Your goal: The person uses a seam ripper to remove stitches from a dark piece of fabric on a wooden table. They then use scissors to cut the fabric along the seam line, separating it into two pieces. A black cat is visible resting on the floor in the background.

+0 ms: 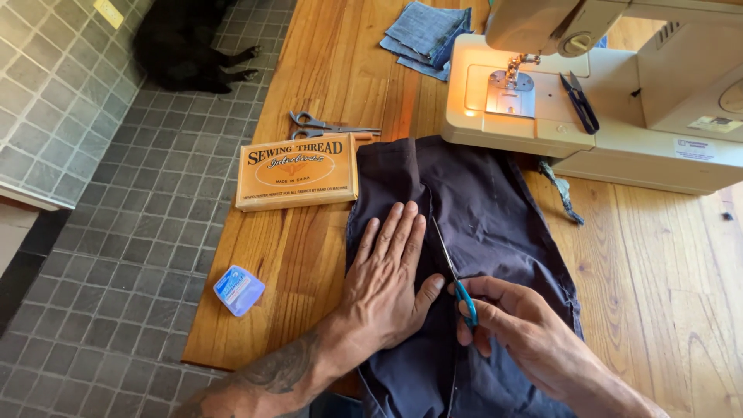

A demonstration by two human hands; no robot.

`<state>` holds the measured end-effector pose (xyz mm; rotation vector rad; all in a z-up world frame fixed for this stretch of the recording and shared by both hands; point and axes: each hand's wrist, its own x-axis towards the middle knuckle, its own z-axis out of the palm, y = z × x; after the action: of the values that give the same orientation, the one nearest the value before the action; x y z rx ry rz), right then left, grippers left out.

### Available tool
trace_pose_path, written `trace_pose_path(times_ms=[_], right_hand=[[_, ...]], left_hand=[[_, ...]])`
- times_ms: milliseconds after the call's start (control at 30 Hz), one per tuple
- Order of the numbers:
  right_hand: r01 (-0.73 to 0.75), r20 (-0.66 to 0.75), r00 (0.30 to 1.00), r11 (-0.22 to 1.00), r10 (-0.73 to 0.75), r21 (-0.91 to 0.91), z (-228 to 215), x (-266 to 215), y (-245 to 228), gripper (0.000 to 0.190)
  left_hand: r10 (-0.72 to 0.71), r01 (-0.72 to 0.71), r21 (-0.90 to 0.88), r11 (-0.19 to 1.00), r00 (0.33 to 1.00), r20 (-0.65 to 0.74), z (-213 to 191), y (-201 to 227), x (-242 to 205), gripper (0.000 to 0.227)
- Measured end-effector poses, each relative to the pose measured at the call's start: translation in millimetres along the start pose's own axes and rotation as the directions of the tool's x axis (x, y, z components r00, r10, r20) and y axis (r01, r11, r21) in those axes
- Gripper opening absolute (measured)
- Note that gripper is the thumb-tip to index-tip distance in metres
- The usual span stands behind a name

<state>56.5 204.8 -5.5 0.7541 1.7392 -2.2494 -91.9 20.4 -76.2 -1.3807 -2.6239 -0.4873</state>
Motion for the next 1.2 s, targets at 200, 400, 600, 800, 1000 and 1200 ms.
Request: trace_pose_path(times_ms=[200, 400, 600, 800, 1000, 1200], right_hand=[[0.036, -0.052, 0.998, 0.996, -0.032, 0.079, -2.0, -3.0, 17.7, 0.046], [0.094, -0.084, 0.993, 0.99, -0.085, 0.103, -16.0, -19.2, 35.9, 0.045], [0.035, -0.033, 0.999, 0.986, -0.03, 0.166, -28.1, -41.6, 42.8, 0.051], [-0.001, 0.014, 1.0, 0.988, -0.001, 0.154, -27.0, -45.6, 36.9, 0.042], [0.012, -0.029, 1.0, 0.997, -0.01, 0.071, -14.3, -36.3, 20.9, 0.037], [0.031, -0.041, 0.999, 0.998, -0.029, 0.059, -14.9, -32.3, 24.0, 0.04]], left_hand=[[-0.01, 0.01, -0.011, 1.0, 1.0, -0.015, 0.7, 2.3, -2.5, 0.095], [-0.001, 0.001, 0.011, 1.0, 1.0, -0.002, -5.2, 18.8, -10.4, 0.095], [-0.029, 0.029, -0.001, 1.0, 0.997, 0.071, -15.9, 46.3, -18.2, 0.088], [-0.028, 0.026, 0.091, 0.996, 0.999, 0.024, 3.5, 49.4, -25.5, 0.096], [-0.031, 0.03, 0.064, 0.997, 0.999, 0.009, -1.7, 51.8, -25.6, 0.095], [-0.037, 0.037, 0.058, 0.998, 0.999, -0.013, -1.2, 53.0, -25.0, 0.094]])
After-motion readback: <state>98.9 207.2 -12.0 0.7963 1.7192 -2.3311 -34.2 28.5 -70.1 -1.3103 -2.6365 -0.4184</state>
